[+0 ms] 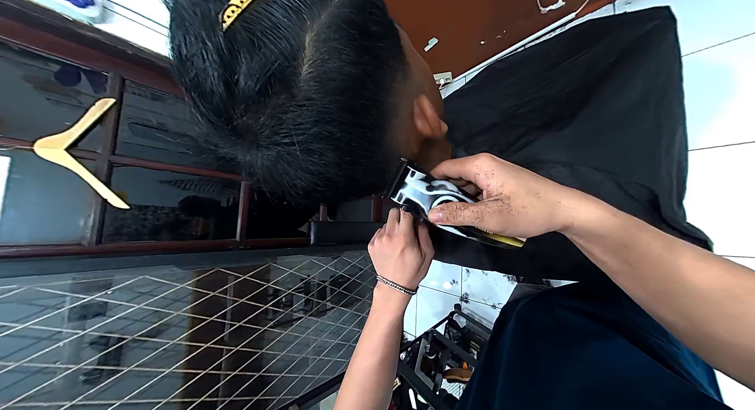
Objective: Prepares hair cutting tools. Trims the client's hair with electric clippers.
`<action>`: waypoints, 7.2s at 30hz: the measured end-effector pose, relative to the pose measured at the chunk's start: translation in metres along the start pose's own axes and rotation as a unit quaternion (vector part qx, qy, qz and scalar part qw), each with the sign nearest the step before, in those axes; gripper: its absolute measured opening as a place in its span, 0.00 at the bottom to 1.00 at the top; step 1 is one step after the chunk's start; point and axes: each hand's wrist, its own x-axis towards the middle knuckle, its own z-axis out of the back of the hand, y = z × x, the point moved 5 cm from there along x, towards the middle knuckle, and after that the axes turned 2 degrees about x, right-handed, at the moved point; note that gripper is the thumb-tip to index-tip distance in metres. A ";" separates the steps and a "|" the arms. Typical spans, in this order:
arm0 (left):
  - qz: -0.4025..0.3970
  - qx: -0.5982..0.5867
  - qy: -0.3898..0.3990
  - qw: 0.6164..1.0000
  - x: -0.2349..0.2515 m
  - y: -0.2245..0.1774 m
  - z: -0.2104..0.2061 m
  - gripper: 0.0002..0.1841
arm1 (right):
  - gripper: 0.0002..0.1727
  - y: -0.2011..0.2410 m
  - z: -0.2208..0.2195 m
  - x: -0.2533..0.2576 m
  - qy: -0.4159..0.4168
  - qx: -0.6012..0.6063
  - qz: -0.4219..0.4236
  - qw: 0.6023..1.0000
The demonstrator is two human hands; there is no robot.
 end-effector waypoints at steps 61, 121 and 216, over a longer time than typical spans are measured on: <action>0.020 0.009 0.012 1.000 -0.001 -0.012 0.006 0.20 | 0.14 0.010 0.036 0.009 0.038 0.077 0.045 0.995; -0.028 0.002 0.000 1.000 0.006 0.001 0.005 0.21 | 0.22 0.008 0.012 -0.004 -0.054 -0.118 -0.037 0.991; -0.108 0.055 -0.025 0.992 0.013 0.015 0.015 0.15 | 0.21 0.004 -0.017 0.005 -0.034 -0.047 0.010 0.998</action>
